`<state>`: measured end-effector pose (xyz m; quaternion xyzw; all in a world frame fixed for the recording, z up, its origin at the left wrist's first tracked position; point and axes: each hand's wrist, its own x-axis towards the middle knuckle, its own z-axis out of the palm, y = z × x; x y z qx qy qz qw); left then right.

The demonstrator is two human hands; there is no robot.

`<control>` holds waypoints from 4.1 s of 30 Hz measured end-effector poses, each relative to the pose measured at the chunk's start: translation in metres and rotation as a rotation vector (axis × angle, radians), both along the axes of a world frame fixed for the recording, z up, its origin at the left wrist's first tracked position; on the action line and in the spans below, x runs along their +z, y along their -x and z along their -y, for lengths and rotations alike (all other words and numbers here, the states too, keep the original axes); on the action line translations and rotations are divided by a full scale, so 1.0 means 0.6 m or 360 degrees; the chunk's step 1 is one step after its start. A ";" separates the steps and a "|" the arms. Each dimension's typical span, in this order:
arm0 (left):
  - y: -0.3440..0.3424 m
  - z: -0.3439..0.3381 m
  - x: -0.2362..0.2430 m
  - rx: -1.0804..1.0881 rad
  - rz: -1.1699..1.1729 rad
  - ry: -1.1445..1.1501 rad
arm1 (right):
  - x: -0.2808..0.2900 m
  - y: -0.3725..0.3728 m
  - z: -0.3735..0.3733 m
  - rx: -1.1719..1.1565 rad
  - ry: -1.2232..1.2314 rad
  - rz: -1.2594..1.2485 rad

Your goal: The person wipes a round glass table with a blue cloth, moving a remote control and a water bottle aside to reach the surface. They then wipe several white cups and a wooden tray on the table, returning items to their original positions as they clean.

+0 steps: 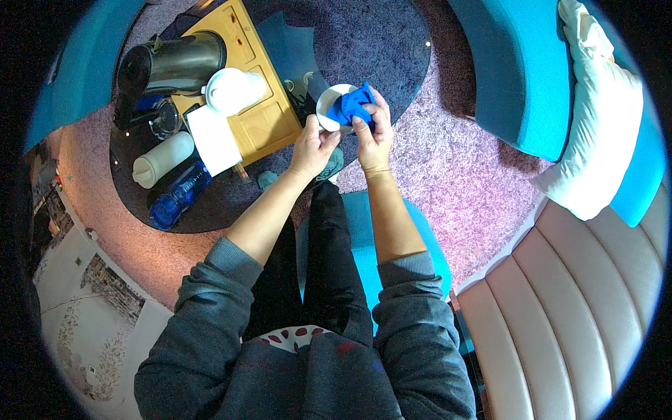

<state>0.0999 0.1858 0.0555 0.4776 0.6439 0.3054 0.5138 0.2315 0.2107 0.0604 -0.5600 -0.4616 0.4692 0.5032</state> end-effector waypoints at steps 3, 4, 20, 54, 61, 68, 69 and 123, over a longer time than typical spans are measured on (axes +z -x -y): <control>0.003 0.000 0.010 -0.0048 -0.0169 0.0031 | 0.019 0.003 0.012 0.0084 -0.0148 0.0366; 0.003 0.001 0.007 -0.0044 -0.0188 -0.0006 | 0.025 0.002 0.018 0.0122 -0.0203 0.0534; 0.193 -0.039 0.111 0.0138 -0.1151 -0.0835 | 0.152 0.174 0.018 0.0131 -0.0531 0.0663; 0.181 -0.174 0.114 -0.0226 -0.1097 -0.0711 | 0.114 0.208 -0.095 0.0004 0.0395 -0.0645; 0.091 -0.211 0.081 -0.0125 -0.0939 -0.0679 | 0.090 0.115 -0.152 0.0017 0.0448 -0.0416; 0.048 -0.226 0.044 -0.0186 -0.1022 -0.0630 | 0.063 0.080 -0.156 -0.0116 0.0471 -0.0477; 0.045 -0.227 0.045 -0.0190 -0.1015 -0.0608 | 0.059 0.077 -0.156 -0.0127 0.0470 -0.0437; 0.210 0.089 -0.060 -0.0445 -0.1001 -0.0015 | -0.082 0.319 -0.054 0.1079 -0.0608 0.1617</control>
